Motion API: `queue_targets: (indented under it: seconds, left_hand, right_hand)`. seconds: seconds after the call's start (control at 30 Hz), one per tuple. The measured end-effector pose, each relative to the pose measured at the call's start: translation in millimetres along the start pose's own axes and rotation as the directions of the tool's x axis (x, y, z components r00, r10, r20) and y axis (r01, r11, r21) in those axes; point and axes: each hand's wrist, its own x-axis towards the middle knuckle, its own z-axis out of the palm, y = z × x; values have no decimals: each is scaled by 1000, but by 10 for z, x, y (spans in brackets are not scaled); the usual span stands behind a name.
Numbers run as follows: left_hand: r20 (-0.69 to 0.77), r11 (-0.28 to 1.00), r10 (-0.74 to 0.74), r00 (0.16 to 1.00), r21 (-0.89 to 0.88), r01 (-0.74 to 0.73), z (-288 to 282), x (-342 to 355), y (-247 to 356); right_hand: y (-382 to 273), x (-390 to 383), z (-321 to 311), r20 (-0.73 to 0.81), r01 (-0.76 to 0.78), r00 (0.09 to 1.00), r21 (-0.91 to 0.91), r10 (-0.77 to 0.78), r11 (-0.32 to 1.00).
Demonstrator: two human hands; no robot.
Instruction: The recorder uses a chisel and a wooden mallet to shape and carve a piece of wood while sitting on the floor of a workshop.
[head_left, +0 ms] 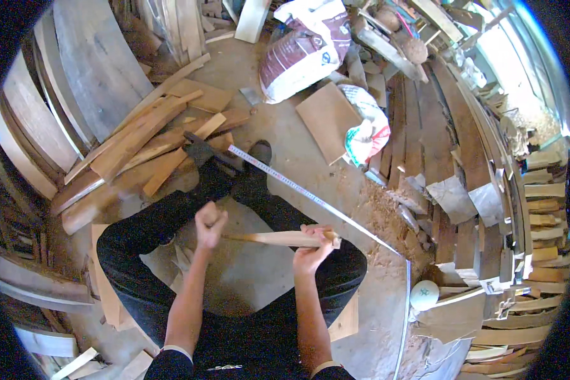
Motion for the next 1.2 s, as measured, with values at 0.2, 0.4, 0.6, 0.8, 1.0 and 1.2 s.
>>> queue_targets:
  seconds: [0.2, 0.4, 0.6, 0.8, 1.0, 1.2]
  left_hand:
    - [-14, 902, -356, 934, -265, 340, 109, -87, 156]
    - [13, 920, -208, 978, -337, 201, 8, 322, 1046]
    - [-36, 905, -180, 983, -399, 151, -134, 462, 1210]
    - [62, 883, -187, 980, -426, 196, -136, 392, 1017]
    - [209, 956, -181, 961, -191, 221, -91, 236, 759]
    - [92, 934, -262, 961, -226, 276, -108, 193, 877]
  right_hand:
    - [-230, 111, -71, -112, 19, 994, 130, -4, 991]
    - [-292, 258, -207, -91, 87, 993, 90, -78, 992]
    - [131, 206, -627, -130, 14, 992, 57, -6, 998]
    - [281, 280, -773, -127, -56, 990, 109, 69, 992]
    - [228, 236, -745, -217, -99, 969, 96, 118, 990]
    - [350, 231, -754, -320, -115, 938, 84, 136, 990]
